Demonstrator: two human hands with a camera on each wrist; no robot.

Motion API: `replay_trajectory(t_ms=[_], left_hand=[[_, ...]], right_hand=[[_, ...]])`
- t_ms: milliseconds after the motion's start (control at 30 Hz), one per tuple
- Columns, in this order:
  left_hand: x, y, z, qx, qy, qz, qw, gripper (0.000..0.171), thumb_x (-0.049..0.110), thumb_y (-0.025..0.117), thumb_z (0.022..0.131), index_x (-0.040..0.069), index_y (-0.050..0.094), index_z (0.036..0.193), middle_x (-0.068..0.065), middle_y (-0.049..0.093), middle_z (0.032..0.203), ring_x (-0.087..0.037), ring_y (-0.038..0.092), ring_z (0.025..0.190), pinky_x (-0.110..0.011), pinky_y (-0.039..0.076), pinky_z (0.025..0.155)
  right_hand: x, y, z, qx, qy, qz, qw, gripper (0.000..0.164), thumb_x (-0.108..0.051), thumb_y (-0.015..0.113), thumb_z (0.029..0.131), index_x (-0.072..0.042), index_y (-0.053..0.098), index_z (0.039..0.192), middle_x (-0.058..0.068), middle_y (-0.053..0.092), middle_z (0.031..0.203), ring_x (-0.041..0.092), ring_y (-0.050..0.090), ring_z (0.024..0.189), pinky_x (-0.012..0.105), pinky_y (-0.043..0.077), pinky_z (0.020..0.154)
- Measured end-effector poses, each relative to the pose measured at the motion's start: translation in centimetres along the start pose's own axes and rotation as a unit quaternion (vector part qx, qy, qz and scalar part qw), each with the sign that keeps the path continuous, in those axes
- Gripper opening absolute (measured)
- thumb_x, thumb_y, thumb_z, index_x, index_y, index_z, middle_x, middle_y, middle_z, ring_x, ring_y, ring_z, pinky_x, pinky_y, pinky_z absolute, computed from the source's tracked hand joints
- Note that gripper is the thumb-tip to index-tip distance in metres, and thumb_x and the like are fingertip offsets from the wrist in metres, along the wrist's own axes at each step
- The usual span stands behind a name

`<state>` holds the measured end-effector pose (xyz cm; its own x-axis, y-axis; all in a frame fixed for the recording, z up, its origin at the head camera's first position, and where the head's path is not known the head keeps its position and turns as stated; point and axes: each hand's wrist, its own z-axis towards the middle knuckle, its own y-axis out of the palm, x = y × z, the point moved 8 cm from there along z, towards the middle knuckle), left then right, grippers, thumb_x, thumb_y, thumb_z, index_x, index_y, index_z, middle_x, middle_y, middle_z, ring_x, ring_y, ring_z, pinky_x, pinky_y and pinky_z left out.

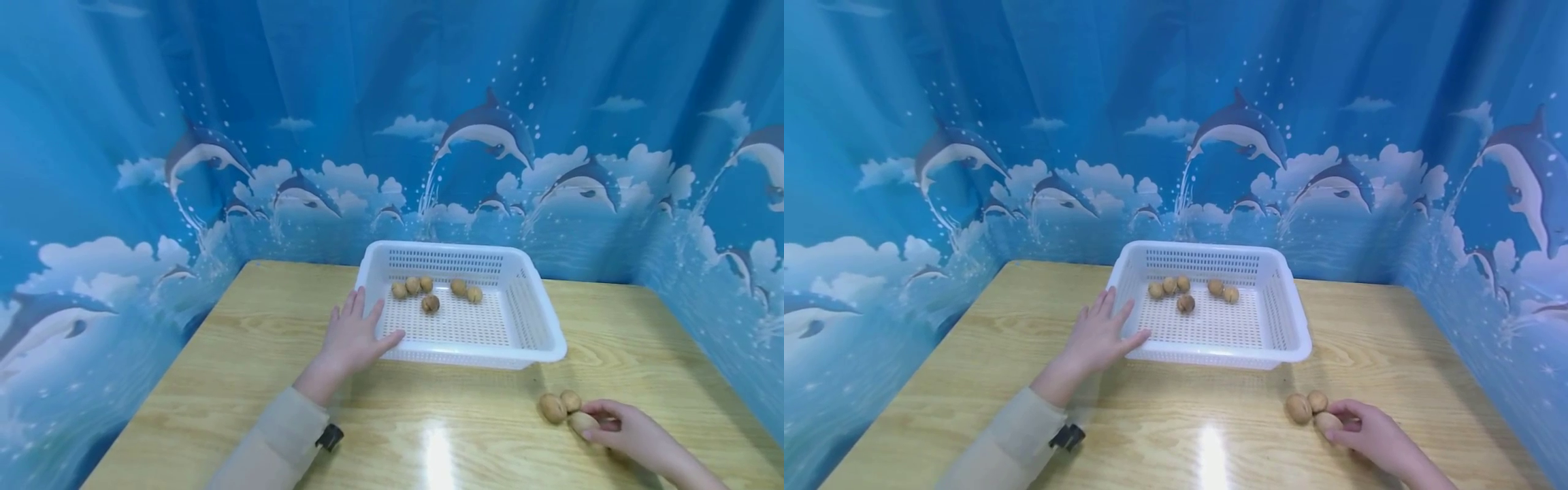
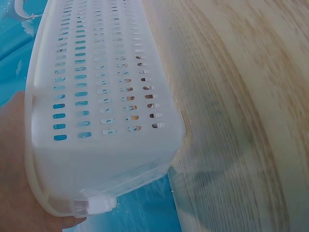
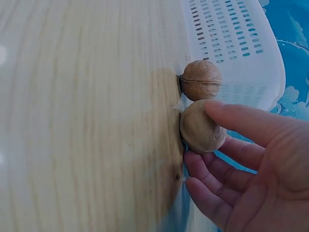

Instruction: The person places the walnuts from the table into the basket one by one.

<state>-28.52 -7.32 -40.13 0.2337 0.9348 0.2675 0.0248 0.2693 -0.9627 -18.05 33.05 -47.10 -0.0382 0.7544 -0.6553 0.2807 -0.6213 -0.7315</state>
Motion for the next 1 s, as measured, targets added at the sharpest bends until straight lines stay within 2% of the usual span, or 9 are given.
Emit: replay_trajectory(t_ms=[133,267,400,533,633,767,1000], left_hand=[[0.1,0.0,-0.1,-0.001,0.0,0.007,1.0,0.083,0.071,0.037,0.085,0.016,0.031,0.147,-0.018,0.006,0.154,-0.035,0.003,0.14,-0.057,0.006,0.109],[-0.1,0.0,-0.2,-0.002,-0.004,0.013,0.9999,0.082,0.071,0.037,0.085,0.017,0.031,0.147,-0.018,0.005,0.154,-0.035,0.003,0.14,-0.057,0.007,0.109],[-0.2,0.0,-0.2,-0.003,-0.006,0.011,0.9999,0.083,0.071,0.036,0.085,0.017,0.03,0.147,-0.018,0.005,0.154,-0.035,0.003,0.14,-0.057,0.006,0.109],[-0.2,-0.1,-0.1,-0.003,-0.004,0.009,0.9999,0.084,0.073,0.034,0.084,0.017,0.029,0.147,-0.018,0.004,0.154,-0.035,0.002,0.14,-0.056,0.005,0.109],[-0.2,-0.1,0.0,-0.004,-0.002,0.009,0.9999,0.085,0.074,0.033,0.084,0.017,0.029,0.147,-0.018,0.004,0.154,-0.035,0.001,0.14,-0.056,0.005,0.109],[-0.1,0.0,0.0,-0.008,0.0,0.008,0.9999,0.085,0.073,0.034,0.084,0.017,0.029,0.147,-0.018,0.004,0.154,-0.035,0.001,0.14,-0.056,0.005,0.109],[0.0,0.2,0.1,-0.005,0.0,0.006,1.0,0.083,0.071,0.036,0.085,0.017,0.03,0.147,-0.018,0.005,0.154,-0.035,0.002,0.14,-0.056,0.005,0.109]], right_hand=[[-0.1,-0.5,-0.2,0.008,0.013,-0.007,1.0,0.046,-0.025,0.068,0.085,0.007,0.057,0.117,0.027,0.06,0.112,0.03,0.063,0.09,0.028,0.053,0.069],[-0.5,-1.3,-0.2,-0.015,0.03,0.042,0.999,0.05,-0.025,0.065,0.088,0.01,0.053,0.122,0.029,0.056,0.116,0.033,0.062,0.095,0.032,0.054,0.071],[-1.6,-2.5,-0.1,-0.027,0.024,0.073,0.997,0.052,-0.024,0.06,0.092,0.012,0.046,0.127,0.029,0.052,0.122,0.021,0.061,0.096,0.031,0.053,0.072],[-3.0,-3.7,0.1,0.001,0.01,0.066,0.998,0.052,-0.024,0.059,0.093,0.01,0.045,0.129,0.027,0.052,0.124,0.001,0.057,0.091,0.027,0.052,0.072],[-4.3,-4.3,0.2,0.033,-0.009,0.056,0.998,0.049,-0.021,0.06,0.092,0.009,0.046,0.129,0.025,0.053,0.123,-0.005,0.055,0.089,0.024,0.051,0.071],[-5.7,-5.1,0.6,0.064,-0.027,0.048,0.996,0.048,-0.021,0.06,0.092,0.007,0.047,0.129,0.025,0.052,0.124,-0.009,0.053,0.089,0.022,0.05,0.071],[-7.6,-5.7,1.6,0.074,-0.036,0.059,0.995,0.048,-0.025,0.06,0.092,0.003,0.049,0.129,0.02,0.056,0.121,-0.007,0.054,0.092,0.022,0.05,0.074]])
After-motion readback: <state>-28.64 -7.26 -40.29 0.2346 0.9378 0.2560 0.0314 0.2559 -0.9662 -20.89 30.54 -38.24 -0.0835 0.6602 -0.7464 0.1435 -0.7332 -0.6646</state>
